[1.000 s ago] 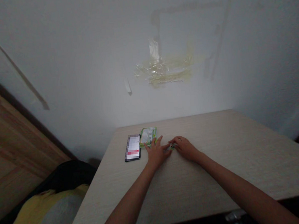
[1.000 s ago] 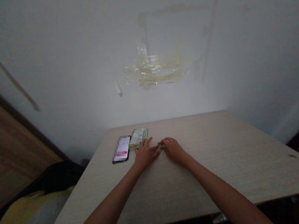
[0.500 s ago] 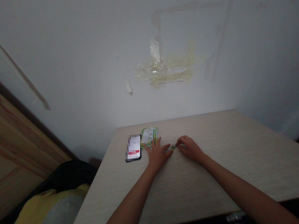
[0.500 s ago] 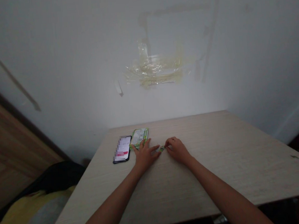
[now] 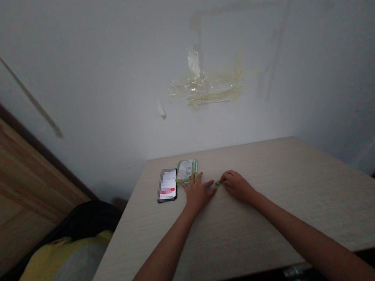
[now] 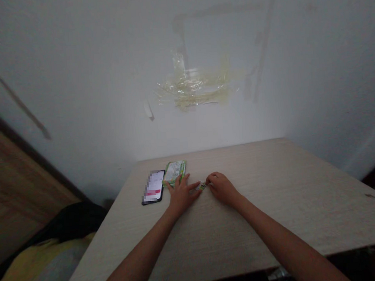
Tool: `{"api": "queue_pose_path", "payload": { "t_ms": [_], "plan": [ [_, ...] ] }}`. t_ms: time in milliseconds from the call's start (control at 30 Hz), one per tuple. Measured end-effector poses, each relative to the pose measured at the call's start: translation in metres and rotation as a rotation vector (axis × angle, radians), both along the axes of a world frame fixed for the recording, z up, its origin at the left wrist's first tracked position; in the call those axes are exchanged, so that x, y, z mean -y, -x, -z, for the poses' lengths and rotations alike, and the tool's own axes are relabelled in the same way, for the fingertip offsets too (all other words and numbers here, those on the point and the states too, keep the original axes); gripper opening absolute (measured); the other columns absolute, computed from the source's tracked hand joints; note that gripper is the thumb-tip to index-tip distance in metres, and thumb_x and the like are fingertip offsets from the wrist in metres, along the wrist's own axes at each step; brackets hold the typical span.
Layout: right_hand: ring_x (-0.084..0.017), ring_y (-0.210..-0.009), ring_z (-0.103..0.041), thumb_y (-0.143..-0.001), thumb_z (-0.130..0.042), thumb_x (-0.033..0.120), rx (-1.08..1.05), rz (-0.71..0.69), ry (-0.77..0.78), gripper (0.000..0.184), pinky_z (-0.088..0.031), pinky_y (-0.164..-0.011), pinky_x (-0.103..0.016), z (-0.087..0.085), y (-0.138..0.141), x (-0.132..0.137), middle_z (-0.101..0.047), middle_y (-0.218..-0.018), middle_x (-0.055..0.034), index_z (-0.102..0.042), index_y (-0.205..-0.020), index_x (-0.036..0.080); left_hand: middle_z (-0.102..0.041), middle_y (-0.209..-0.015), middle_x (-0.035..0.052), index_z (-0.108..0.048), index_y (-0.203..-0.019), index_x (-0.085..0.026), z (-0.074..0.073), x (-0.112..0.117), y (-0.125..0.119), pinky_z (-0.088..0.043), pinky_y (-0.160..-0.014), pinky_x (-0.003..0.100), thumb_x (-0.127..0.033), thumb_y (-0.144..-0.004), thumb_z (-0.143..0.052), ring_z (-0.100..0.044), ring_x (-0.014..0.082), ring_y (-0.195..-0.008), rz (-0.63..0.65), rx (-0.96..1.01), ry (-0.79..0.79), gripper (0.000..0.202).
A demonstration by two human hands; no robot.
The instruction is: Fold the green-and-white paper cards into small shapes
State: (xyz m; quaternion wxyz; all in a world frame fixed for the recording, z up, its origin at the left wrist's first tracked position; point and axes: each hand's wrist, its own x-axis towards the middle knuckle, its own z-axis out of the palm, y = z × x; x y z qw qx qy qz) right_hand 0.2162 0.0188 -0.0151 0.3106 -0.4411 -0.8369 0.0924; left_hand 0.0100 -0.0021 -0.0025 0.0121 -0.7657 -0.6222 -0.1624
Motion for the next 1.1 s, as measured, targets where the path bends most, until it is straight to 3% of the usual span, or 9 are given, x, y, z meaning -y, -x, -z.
{"api": "queue_pose_path", "payload": {
  "t_ms": [333, 667, 1100],
  "plan": [
    [-0.021, -0.114, -0.05, -0.079, -0.053, 0.007, 0.008, -0.009, 0.028, 0.029, -0.039, -0.101, -0.039, 0.005, 0.005, -0.003, -0.059, -0.111, -0.0084, -0.06, -0.105, 0.02, -0.041, -0.148, -0.0028, -0.062, -0.114, -0.053, 0.003, -0.003, 0.001, 0.005, -0.103, 0.076, -0.063, -0.082, -0.052, -0.023, 0.0379, -0.14, 0.025, 0.016, -0.003, 0.035],
    [-0.022, -0.127, -0.042, -0.085, -0.051, 0.013, 0.064, -0.065, 0.029, 0.039, -0.034, -0.107, -0.043, 0.008, 0.012, -0.012, -0.06, -0.121, -0.0081, -0.056, -0.123, 0.021, -0.041, -0.148, -0.0038, -0.062, -0.114, -0.054, -0.001, -0.003, 0.0, 0.001, -0.105, 0.074, -0.063, -0.082, -0.053, -0.023, 0.0375, -0.139, 0.021, 0.011, 0.029, 0.035],
    [-0.019, -0.105, -0.054, -0.079, -0.056, 0.009, -0.114, -0.03, 0.041, 0.027, -0.044, -0.096, -0.035, 0.008, 0.004, -0.011, -0.063, -0.105, -0.0065, -0.063, -0.103, 0.021, -0.043, -0.147, 0.0005, -0.061, -0.117, -0.051, 0.004, -0.001, 0.001, 0.003, -0.104, 0.075, -0.066, -0.083, -0.048, -0.025, 0.0372, -0.139, 0.009, 0.02, -0.021, 0.039]
  ]
}}
